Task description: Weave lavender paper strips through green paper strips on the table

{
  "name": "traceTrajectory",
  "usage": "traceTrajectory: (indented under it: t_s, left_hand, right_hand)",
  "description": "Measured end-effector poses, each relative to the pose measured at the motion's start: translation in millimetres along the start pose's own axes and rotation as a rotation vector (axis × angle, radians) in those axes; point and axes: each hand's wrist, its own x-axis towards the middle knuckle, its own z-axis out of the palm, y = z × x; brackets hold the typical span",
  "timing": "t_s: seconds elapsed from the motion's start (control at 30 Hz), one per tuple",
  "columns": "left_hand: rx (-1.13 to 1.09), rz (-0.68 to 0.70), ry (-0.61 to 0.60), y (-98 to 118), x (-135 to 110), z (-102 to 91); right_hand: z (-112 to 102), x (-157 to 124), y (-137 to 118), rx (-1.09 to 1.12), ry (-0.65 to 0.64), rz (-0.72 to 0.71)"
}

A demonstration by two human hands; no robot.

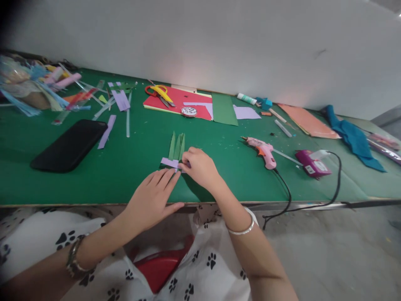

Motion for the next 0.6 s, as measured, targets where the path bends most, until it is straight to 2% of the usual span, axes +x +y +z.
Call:
traceTrajectory:
  t_s: [0.3, 0.6]
  left_hand:
    - [0.021, 0.012, 0.026, -0.7, -1.0, 3.3]
    - [-0.022, -0.009, -0.010, -0.2, 0.2, 0.6]
  right_hand:
    - [-4.6, -2.3, -2.2, -0.004, -0.050, 0.059]
    - [-10.8, 8.9, 20.2, 0.457, -0.156, 0.106]
